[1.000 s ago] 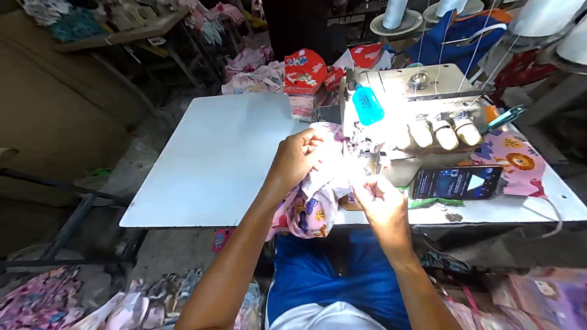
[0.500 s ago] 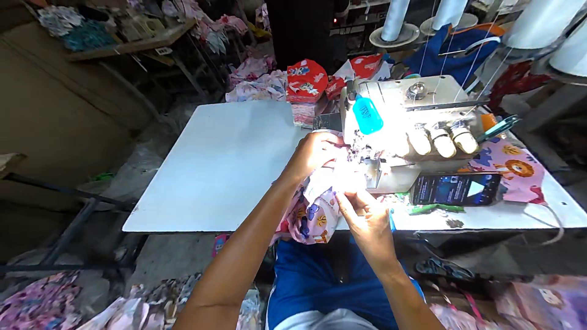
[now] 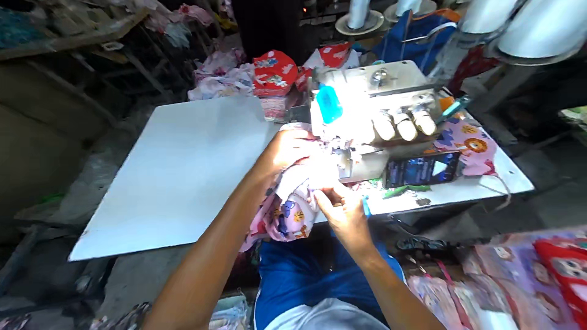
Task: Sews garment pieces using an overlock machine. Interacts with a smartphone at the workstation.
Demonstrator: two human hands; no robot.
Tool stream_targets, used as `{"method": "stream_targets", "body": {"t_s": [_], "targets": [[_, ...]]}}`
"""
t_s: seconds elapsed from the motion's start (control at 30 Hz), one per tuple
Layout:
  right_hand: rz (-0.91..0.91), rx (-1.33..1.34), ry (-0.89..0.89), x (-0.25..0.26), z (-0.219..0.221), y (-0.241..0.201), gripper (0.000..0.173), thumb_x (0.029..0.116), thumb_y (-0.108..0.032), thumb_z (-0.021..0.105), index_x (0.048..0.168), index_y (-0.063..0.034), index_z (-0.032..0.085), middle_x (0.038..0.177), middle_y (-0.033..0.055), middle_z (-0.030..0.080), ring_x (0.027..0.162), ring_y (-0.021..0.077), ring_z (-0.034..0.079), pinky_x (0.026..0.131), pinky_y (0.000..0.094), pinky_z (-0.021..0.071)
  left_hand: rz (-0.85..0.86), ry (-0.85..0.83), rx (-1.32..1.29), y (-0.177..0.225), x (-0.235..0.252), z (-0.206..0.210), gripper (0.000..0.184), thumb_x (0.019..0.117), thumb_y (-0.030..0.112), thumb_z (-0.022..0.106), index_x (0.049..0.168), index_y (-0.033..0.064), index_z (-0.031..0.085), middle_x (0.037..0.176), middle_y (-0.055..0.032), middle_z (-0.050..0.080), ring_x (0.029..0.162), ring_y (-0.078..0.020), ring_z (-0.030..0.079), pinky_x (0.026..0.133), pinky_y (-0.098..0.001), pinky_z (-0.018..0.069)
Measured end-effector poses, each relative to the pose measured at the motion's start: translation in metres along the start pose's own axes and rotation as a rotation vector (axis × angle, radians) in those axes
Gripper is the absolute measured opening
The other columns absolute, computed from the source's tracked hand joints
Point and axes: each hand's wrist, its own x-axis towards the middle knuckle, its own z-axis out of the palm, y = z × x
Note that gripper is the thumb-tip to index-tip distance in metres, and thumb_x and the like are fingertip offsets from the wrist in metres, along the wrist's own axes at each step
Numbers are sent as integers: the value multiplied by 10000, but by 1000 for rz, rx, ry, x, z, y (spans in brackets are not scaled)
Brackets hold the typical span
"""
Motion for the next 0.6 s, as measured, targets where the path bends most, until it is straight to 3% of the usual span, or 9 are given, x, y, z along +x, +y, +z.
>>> {"method": "stream_targets", "body": {"t_s": [0.07, 0.2, 0.27, 0.33, 0.4, 0.5, 0.6], "targets": [[17, -7, 1, -2, -2, 1, 127, 955, -91, 663, 1017, 2, 723, 860, 52, 731, 786, 39, 692, 758, 194, 579, -85, -13, -169, 2, -3, 1, 190, 1012, 36, 564, 1189, 22, 634, 873, 19, 677, 708, -12, 634, 665, -179, 552], [48, -23, 3, -2, -6, 0, 131, 950, -95, 660, 1021, -3, 721, 847, 56, 725, 774, 54, 684, 743, 210, 569, -185, -99, -453, -6, -8, -8, 247, 1079, 98, 433, 1285, 91, 570, 1019, 27, 701, 851, -27, 687, 771, -183, 577], [53, 4, -1, -1, -7, 0, 123, 946, -86, 669, 1025, -6, 717, 854, 52, 726, 780, 55, 686, 750, 216, 573, -212, -123, -510, -8, -11, -10, 285, 1087, 108, 404, 1319, 109, 570, 1034, 15, 712, 884, -42, 704, 803, -185, 584], [55, 14, 0, 1, -6, 1, 117, 947, -93, 672, 1023, -18, 721, 860, 47, 727, 788, 60, 686, 756, 227, 571, -232, -90, -541, -9, -17, -9, 264, 1092, 128, 401, 1279, 132, 587, 1002, 17, 716, 865, -52, 711, 799, -202, 596], [34, -39, 19, 2, -6, 3, 132, 951, -111, 674, 1034, -30, 737, 885, 54, 726, 824, 89, 689, 780, 258, 573, -204, -5, -576, -8, -27, 0, 240, 1091, 145, 420, 1206, 130, 629, 950, 14, 721, 826, -64, 718, 770, -218, 608], [-96, -219, 99, -1, -7, 7, 138, 943, -121, 667, 1019, -56, 762, 941, 50, 703, 950, 159, 654, 866, 328, 524, -111, 122, -526, -3, -38, 17, 207, 1088, 99, 433, 1194, 128, 608, 921, 40, 720, 794, -38, 709, 758, -193, 600], [-206, -353, 145, -6, -26, 8, 139, 949, -115, 665, 1028, -86, 775, 1049, 16, 730, 1062, 163, 651, 953, 345, 514, 21, 184, -525, -9, -43, 22, 207, 1067, 62, 475, 1112, 120, 669, 903, 36, 732, 774, -32, 700, 739, -194, 598]]}}
